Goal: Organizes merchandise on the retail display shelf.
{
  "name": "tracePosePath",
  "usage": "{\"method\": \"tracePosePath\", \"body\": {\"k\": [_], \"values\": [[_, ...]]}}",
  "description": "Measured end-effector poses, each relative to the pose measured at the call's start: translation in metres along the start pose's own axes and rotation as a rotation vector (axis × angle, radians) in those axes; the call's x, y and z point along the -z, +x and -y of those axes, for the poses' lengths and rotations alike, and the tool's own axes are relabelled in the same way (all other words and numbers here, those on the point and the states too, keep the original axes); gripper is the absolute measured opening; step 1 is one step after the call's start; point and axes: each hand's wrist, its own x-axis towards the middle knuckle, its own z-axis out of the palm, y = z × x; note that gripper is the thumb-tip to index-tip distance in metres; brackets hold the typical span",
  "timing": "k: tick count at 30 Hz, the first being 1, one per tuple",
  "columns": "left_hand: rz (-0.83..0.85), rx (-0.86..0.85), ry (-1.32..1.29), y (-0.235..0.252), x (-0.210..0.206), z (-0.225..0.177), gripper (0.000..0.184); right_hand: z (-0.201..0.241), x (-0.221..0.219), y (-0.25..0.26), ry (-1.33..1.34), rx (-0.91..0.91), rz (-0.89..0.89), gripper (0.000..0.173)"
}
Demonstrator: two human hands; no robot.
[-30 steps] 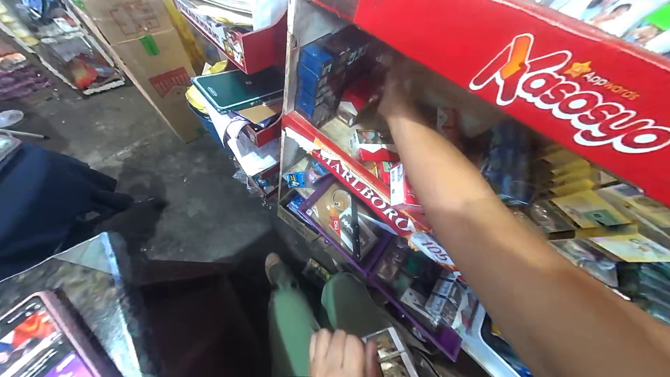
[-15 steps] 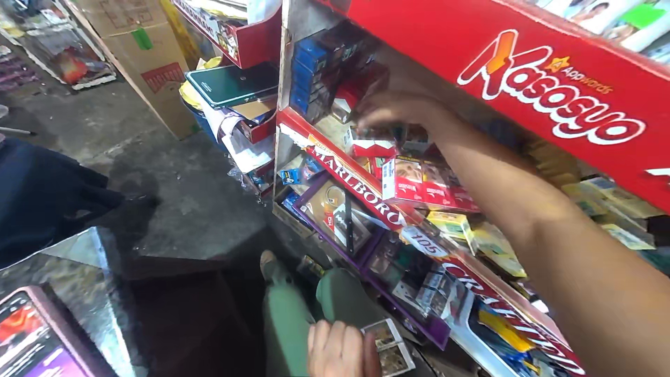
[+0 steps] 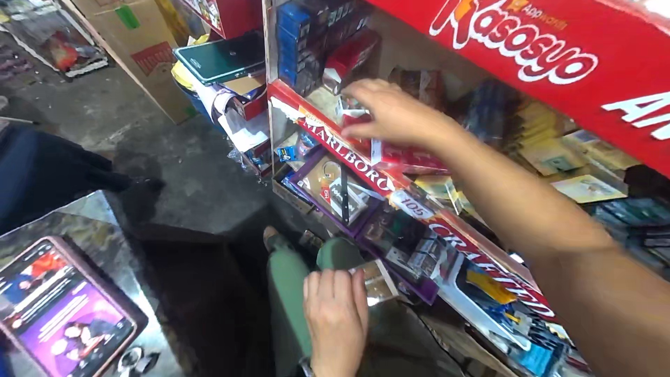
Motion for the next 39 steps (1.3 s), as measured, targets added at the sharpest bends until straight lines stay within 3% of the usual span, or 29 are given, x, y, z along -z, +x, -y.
{"method": "tracePosePath", "body": {"k": [2, 4, 5, 6, 8, 10, 15, 20, 22, 26, 28, 31, 34, 36, 39], "values": [[-0.008, 0.047, 0.101, -0.001, 0.005, -0.006, 0.035, 0.041, -0.01, -0.065, 0.245, 0.173, 0.218, 0.086], [-0.002, 0.066, 0.178, -0.003, 0.012, -0.012, 0.033, 0.062, -0.042, -0.122, 0.498, 0.246, 0.587, 0.109], [0.011, 0.077, 0.201, -0.005, 0.015, -0.015, 0.033, 0.068, -0.059, -0.145, 0.582, 0.239, 0.636, 0.114], [0.03, 0.092, 0.22, -0.008, 0.017, -0.018, 0.034, 0.072, -0.076, -0.166, 0.658, 0.21, 0.558, 0.11], [0.06, 0.12, 0.26, -0.012, 0.022, -0.023, 0.038, 0.082, -0.11, -0.203, 0.782, 0.135, 0.183, 0.099], [0.071, 0.128, 0.314, -0.017, 0.027, -0.027, 0.044, 0.094, -0.131, -0.232, 0.794, 0.068, -0.084, 0.089], [0.057, 0.074, 0.373, -0.032, 0.029, -0.034, 0.052, 0.109, -0.157, -0.273, 0.585, 0.124, -0.38, 0.074], [-0.006, -0.131, 0.173, -0.039, 0.026, -0.035, 0.056, 0.11, -0.16, -0.291, 0.486, 0.131, -0.506, 0.073], [-0.025, -0.216, 0.085, -0.043, 0.025, -0.036, 0.057, 0.109, -0.159, -0.294, 0.559, 0.115, -0.507, 0.072], [-0.103, -0.36, -0.057, -0.055, 0.017, -0.049, 0.056, 0.105, -0.148, -0.29, 0.673, 0.084, -0.454, 0.055], [-0.115, -0.363, -0.122, -0.055, 0.017, -0.05, 0.05, 0.1, -0.146, -0.287, 0.679, 0.094, -0.48, 0.054], [0.017, -0.31, -0.262, -0.05, 0.027, -0.04, 0.037, 0.086, -0.137, -0.287, 0.757, 0.075, -0.495, 0.063], [0.214, -0.204, -0.474, -0.045, 0.034, -0.031, 0.049, 0.071, -0.124, -0.294, 0.895, 0.048, -0.423, 0.074], [0.299, -0.141, -0.606, -0.043, 0.036, -0.03, 0.044, 0.067, -0.117, -0.297, 0.896, 0.069, -0.405, 0.076], [0.173, -0.184, -0.655, -0.043, 0.031, -0.03, 0.02, 0.07, -0.114, -0.302, 0.857, 0.083, -0.408, 0.076]]}}
